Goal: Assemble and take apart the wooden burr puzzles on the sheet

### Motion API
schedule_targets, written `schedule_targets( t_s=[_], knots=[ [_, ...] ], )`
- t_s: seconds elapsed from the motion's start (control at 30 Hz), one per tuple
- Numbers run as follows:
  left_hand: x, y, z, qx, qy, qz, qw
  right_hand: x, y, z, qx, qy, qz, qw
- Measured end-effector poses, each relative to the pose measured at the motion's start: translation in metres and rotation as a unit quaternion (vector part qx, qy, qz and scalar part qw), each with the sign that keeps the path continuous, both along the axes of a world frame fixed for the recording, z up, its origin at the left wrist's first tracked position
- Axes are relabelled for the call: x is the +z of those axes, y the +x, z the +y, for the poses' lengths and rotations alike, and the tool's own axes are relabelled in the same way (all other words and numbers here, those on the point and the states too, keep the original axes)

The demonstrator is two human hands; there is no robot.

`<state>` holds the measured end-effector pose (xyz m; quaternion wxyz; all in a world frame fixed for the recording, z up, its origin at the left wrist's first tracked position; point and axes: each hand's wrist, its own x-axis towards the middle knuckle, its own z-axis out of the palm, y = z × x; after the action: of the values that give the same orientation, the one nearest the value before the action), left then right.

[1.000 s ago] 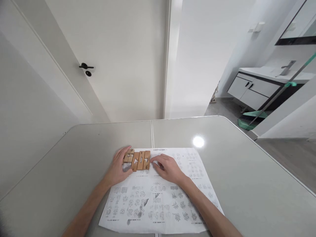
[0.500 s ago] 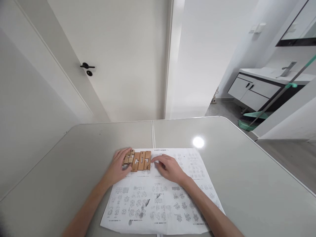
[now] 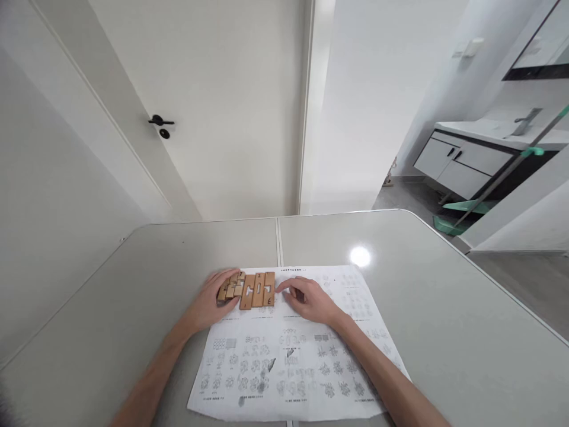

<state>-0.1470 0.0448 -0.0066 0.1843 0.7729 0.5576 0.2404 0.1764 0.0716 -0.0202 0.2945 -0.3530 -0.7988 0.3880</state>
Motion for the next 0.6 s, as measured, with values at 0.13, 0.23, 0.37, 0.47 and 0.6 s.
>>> schedule_targets(
  t_s=[0.13,0.23,0.37,0.47,0.6],
  knots=[
    [0.001,-0.0018,0.0014,0.01,-0.006,0.001,1.0,-0.0025,0.0004,0.0011,-0.003,0.0,0.004,1.0],
    [0.003,-0.001,0.002,0.016,-0.005,0.002,1.0,-0.0035,0.0006,0.0009,-0.006,-0.003,0.008,1.0],
    [0.0039,-0.0012,0.003,0.031,-0.008,0.003,0.999,-0.0023,0.0012,-0.0001,-0.011,-0.009,0.012,1.0],
    [0.0028,-0.0022,0.0035,0.038,-0.009,0.0,0.999,-0.0005,0.0011,-0.0006,-0.013,-0.011,0.013,1.0],
    [0.0008,-0.0037,0.0038,0.045,-0.008,-0.001,0.999,-0.0003,0.0005,-0.0004,-0.011,-0.012,0.012,1.0]
  ],
)
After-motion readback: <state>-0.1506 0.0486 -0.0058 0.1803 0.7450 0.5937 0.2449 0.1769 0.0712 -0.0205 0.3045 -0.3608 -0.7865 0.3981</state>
